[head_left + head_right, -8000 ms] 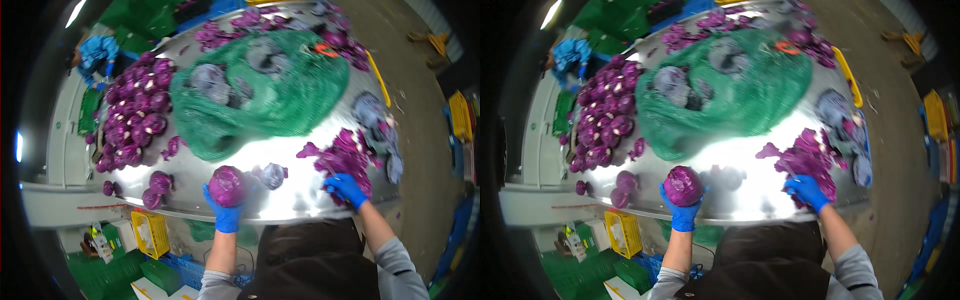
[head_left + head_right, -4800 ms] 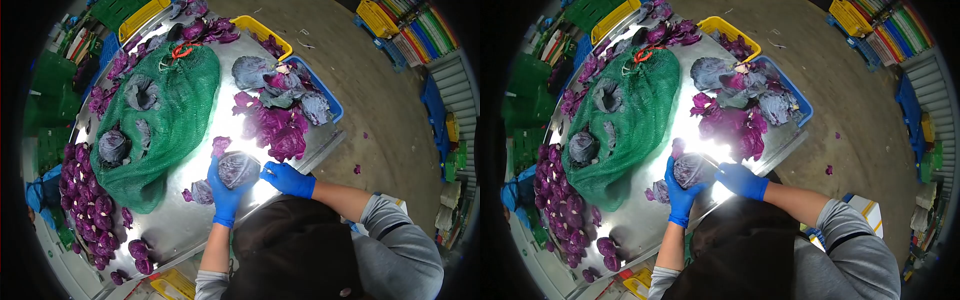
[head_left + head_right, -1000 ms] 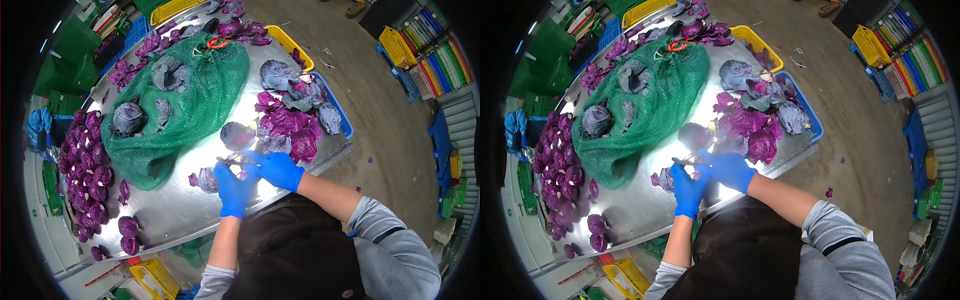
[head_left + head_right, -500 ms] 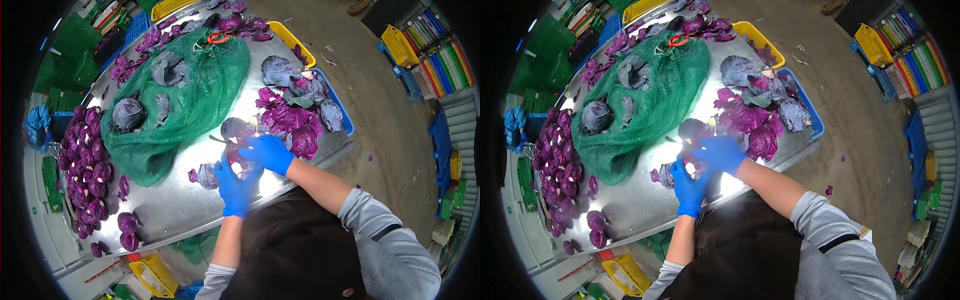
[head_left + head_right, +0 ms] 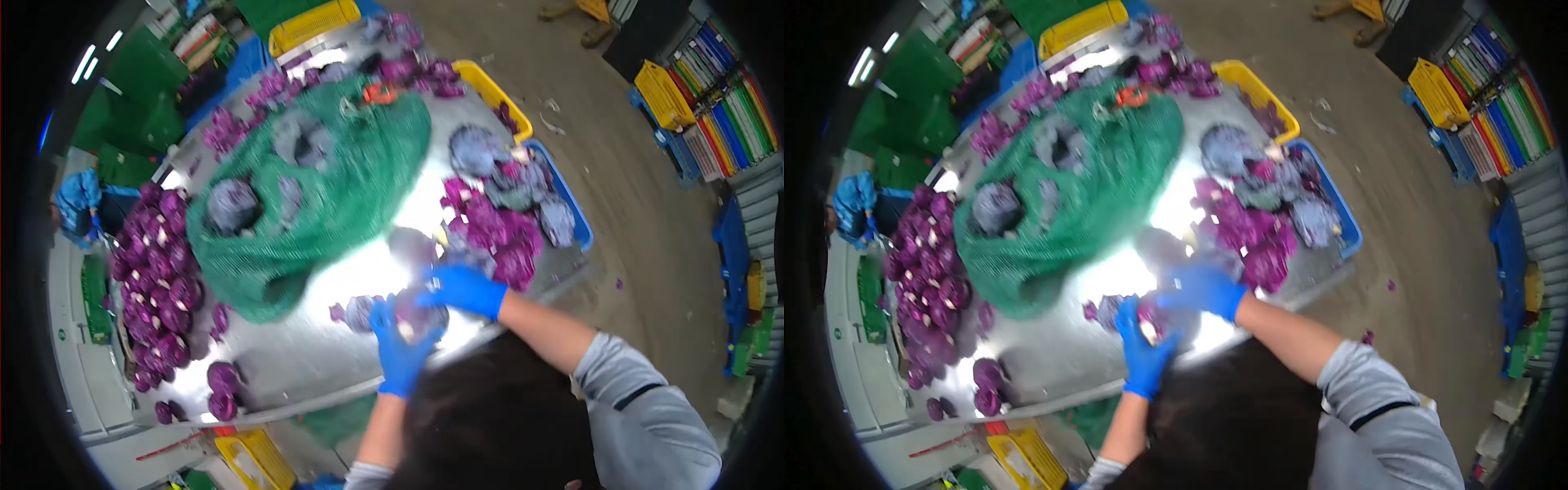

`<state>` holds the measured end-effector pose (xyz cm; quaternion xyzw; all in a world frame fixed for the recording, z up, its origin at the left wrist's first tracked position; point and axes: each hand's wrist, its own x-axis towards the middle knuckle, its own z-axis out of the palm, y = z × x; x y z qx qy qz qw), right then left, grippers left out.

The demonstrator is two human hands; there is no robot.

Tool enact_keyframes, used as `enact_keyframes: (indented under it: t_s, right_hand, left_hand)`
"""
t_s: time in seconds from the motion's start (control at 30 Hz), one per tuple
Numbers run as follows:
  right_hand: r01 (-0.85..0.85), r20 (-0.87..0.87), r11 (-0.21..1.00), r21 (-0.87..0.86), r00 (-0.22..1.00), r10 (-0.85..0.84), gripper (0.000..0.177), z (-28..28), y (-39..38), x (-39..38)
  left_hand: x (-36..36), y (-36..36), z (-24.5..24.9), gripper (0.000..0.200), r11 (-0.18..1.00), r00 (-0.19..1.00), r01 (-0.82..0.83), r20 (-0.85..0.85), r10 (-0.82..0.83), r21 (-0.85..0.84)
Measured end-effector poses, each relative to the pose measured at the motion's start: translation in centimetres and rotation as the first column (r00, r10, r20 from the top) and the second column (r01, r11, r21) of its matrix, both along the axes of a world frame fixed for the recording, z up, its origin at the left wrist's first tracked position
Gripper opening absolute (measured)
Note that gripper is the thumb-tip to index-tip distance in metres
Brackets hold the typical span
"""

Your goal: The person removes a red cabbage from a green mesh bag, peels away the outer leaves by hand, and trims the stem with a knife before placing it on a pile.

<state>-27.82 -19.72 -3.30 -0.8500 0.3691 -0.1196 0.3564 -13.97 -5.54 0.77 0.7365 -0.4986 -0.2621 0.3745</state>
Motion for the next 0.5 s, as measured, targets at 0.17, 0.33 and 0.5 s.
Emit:
enact_keyframes:
  t_s: [0.17,0.33,0.5]
  right_hand:
    - [-0.215,0.166,0.927,0.308,0.971,0.170,0.041,1.9,-0.7,0.2]
    - [-0.266,0.077,0.953,-0.144,0.957,0.279,0.033,-2.9,-1.6,-1.5]
    - [0.016,-0.129,0.994,-0.113,0.991,-0.031,0.025,0.7,0.4,-1.8]
  left_hand:
    - [1.3,0.3,0.4,0.092,0.996,0.994,0.085,-0.060,-0.087,-0.035]
    - [2.0,0.2,-0.3,0.089,0.991,0.992,0.119,-0.037,-0.121,-0.060]
    - [1.6,1.3,-1.5,0.088,0.991,0.992,0.052,-0.106,-0.065,-0.127]
